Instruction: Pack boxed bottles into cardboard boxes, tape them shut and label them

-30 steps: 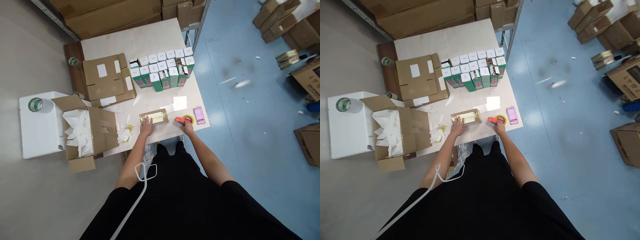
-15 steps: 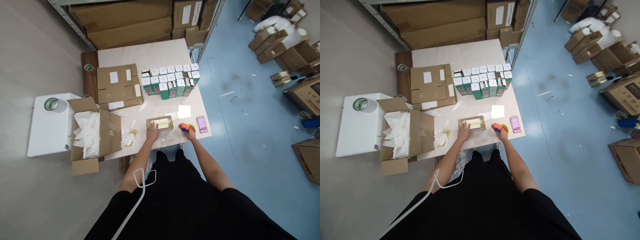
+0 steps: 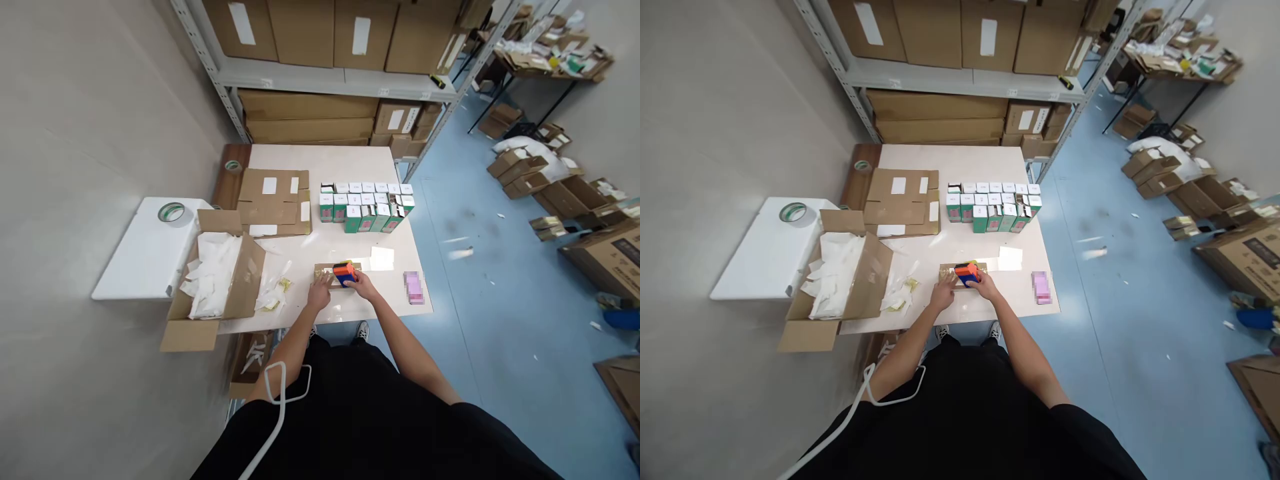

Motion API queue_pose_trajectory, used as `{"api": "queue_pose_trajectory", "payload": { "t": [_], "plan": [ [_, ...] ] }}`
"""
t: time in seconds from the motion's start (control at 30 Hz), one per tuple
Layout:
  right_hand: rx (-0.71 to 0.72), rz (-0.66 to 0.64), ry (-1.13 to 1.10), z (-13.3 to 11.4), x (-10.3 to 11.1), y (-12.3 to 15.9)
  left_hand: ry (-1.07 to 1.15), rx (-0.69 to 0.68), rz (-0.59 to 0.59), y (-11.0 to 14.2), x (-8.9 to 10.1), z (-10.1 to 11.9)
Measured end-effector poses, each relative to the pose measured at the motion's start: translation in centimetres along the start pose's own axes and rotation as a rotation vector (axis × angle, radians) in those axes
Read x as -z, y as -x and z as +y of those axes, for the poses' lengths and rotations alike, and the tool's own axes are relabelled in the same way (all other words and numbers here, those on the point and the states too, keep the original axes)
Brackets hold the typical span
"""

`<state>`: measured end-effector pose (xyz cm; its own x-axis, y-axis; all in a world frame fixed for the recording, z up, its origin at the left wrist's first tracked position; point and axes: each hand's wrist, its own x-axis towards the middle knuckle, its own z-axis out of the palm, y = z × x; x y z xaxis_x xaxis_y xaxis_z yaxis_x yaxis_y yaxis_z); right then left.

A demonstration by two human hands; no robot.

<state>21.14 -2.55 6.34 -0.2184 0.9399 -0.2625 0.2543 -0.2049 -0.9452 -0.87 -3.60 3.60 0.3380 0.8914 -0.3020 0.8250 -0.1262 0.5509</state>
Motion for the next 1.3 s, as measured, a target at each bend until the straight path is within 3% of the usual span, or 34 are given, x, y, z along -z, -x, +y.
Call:
{"api": "queue_pose_trajectory", "payload": {
  "t": [0.1,0.17,0.27,0.33,0.4,0.57,0.67,0.83,1.0,1.17,1.3],
  "plan": [
    [-0.018,-0.018,-0.007,0.4,-0.5,-0.8,0.209,0.021,0.048,0.3,0.9,-1.3],
    [-0.021,-0.029,-0.02,0.7,-0.3,-0.9,0.357,0.078,0.159,0.2,1.7,-1.6],
    [-0.009,-0.049,-0.037,0.8,0.1,-1.0,0.548,0.125,0.338,-0.7,3.5,-0.7],
    [0.006,-0.065,-0.026,0.6,0.1,-1.0,0.646,0.107,0.377,-1.9,5.2,0.5],
    [0.018,-0.086,-0.01,0.3,0.1,-0.9,0.714,0.067,0.334,-3.1,6.9,1.7],
    [0.033,-0.139,0.023,-0.3,0.3,-0.9,0.719,-0.009,0.068,-4.8,9.9,2.6],
    [0.048,-0.211,0.003,-0.9,0.7,-0.7,0.714,0.005,0.025,-4.7,10.1,2.4],
    [0.059,-0.257,0.032,-1.8,1.4,-0.5,0.776,0.027,0.106,-4.0,9.3,2.4],
    [0.057,-0.159,0.169,-2.9,1.4,-0.4,0.824,0.081,0.143,-3.7,8.5,2.6],
    [-0.003,0.049,0.341,-3.5,0.8,-0.3,0.783,0.171,0.284,-3.5,7.8,2.4],
    [0.009,0.079,0.38,-3.0,1.1,-0.5,0.759,0.242,0.372,-3.0,7.6,2.2]
  ]
}}
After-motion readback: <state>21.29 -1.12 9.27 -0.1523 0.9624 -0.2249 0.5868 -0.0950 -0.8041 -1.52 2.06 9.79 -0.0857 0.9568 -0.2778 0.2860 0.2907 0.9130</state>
